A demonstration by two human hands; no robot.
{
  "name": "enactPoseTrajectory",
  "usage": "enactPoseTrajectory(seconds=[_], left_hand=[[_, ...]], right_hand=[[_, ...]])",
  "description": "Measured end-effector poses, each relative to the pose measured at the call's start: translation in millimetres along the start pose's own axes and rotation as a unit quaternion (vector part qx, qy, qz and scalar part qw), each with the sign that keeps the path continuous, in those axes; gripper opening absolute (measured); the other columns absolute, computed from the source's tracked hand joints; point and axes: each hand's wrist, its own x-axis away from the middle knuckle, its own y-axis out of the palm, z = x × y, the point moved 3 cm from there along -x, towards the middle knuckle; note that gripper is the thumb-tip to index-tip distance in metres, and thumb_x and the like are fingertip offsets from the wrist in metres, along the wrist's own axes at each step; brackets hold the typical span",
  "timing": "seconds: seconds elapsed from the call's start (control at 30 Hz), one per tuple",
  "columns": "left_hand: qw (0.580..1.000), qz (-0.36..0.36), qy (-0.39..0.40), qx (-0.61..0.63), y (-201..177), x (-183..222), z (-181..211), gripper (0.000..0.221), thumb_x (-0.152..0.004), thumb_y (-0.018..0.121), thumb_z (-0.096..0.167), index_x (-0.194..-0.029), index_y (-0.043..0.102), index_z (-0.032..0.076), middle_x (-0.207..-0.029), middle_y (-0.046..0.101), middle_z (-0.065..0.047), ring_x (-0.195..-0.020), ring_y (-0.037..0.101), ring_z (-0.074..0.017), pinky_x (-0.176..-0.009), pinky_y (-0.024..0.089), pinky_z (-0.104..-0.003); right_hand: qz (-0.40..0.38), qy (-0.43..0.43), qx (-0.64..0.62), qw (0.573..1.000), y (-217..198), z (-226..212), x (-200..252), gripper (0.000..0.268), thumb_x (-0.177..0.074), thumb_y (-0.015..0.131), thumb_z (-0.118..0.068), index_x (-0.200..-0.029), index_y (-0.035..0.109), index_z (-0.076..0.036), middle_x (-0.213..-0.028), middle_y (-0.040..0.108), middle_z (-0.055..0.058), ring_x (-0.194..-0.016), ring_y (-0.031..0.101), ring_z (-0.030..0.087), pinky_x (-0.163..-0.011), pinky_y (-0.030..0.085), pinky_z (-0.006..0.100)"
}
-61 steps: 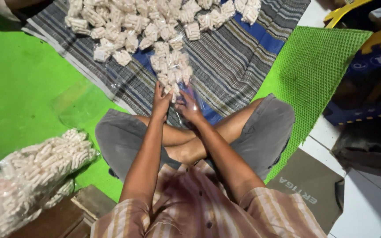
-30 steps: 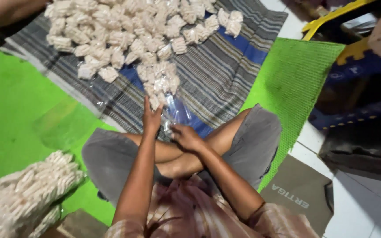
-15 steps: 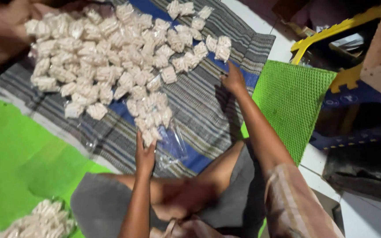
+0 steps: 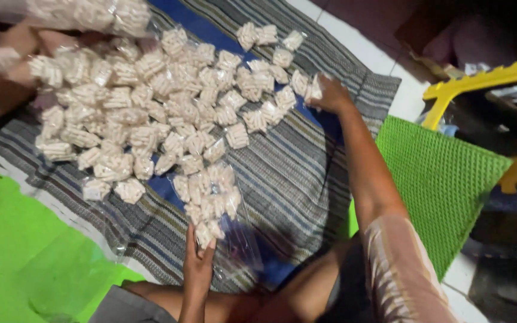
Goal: Packing small individually wrapped snack packets into a larger plastic bag while sitting on the floor.
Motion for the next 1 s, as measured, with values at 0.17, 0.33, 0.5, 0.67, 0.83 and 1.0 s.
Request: enactPoseTrajectory(seconds=[0.17, 0.33, 0.5, 0.67, 0.83, 1.0], left_hand=[[0.999, -0.020, -0.041, 0.006, -5.2, 16.9, 35.9, 0.086, -0.092, 0.056, 0.022, -0.163, 0.008, 0.024, -0.167, 0.025, -0.012, -0.104, 0.070, -0.0274, -0.074, 0.064, -0.037], [0.999, -0.020, -0.025, -0.023, -5.5, 21.2, 26.2, 0.082, -0.094, 0.055, 0.031, -0.162, 0.010, 0.026, -0.169, 0.018, -0.010, -0.139, 0.045, -0.0364, -0.109, 0.048, -0.053], [0.999, -0.021, 0.024, -0.036, -2.8, 0.7, -9.6, 0.083, -0.094, 0.056, 0.038, -0.163, 0.011, 0.024, -0.167, 0.023, -0.014, -0.132, 0.055, -0.0375, -0.104, 0.054, -0.051], [0.990, -0.022, 0.097, 0.101, -13.1, 35.9, 8.7, 0.078, -0.099, 0.063, 0.021, -0.162, 0.021, 0.005, -0.164, 0.022, -0.030, -0.152, 0.021, -0.0441, -0.126, 0.023, -0.053], [0.989, -0.018, 0.115, 0.092, -7.9, 20.4, -11.1, 0.077, -0.101, 0.064, 0.023, -0.162, 0.021, 0.008, -0.163, 0.025, -0.030, -0.149, 0.027, -0.0458, -0.125, 0.027, -0.054], [0.990, -0.005, 0.124, 0.065, -2.5, -11.1, -33.9, 0.075, -0.103, 0.063, 0.025, -0.164, 0.021, 0.016, -0.161, 0.035, -0.024, -0.140, 0.047, -0.0415, -0.115, 0.043, -0.055]], right_hand=[[-0.045, 0.050, -0.009, 0.998, -27.0, -38.6, 58.2, 0.081, -0.083, 0.079, -0.041, -0.154, 0.043, -0.025, -0.155, 0.046, 0.009, -0.142, 0.040, 0.034, -0.119, 0.029, 0.060], [-0.094, 0.029, -0.134, 0.986, -22.1, -66.4, 135.9, 0.084, -0.076, 0.082, -0.019, -0.152, 0.046, -0.020, -0.152, 0.046, 0.011, -0.136, 0.045, 0.033, -0.115, 0.039, 0.049], [-0.137, -0.013, -0.109, 0.985, 26.8, -57.6, 184.8, 0.089, -0.062, 0.089, -0.029, -0.143, 0.053, -0.019, -0.131, 0.065, 0.012, -0.114, 0.063, 0.031, -0.099, 0.051, 0.043], [-0.157, -0.016, -0.026, 0.987, 142.5, -26.4, 193.4, 0.087, -0.068, 0.088, -0.046, -0.146, 0.055, -0.028, -0.133, 0.068, 0.013, -0.127, 0.063, 0.033, -0.106, 0.049, 0.050], [-0.147, -0.024, -0.011, 0.989, 134.0, -31.8, 266.7, 0.075, -0.080, 0.079, -0.042, -0.147, 0.053, -0.019, -0.129, 0.068, 0.021, -0.126, 0.061, 0.040, -0.105, 0.049, 0.051], [-0.080, -0.007, -0.059, 0.995, 67.5, -84.3, 350.4, 0.068, -0.076, 0.085, -0.041, -0.137, 0.062, -0.022, -0.127, 0.068, 0.021, -0.124, 0.061, 0.042, -0.105, 0.048, 0.050]])
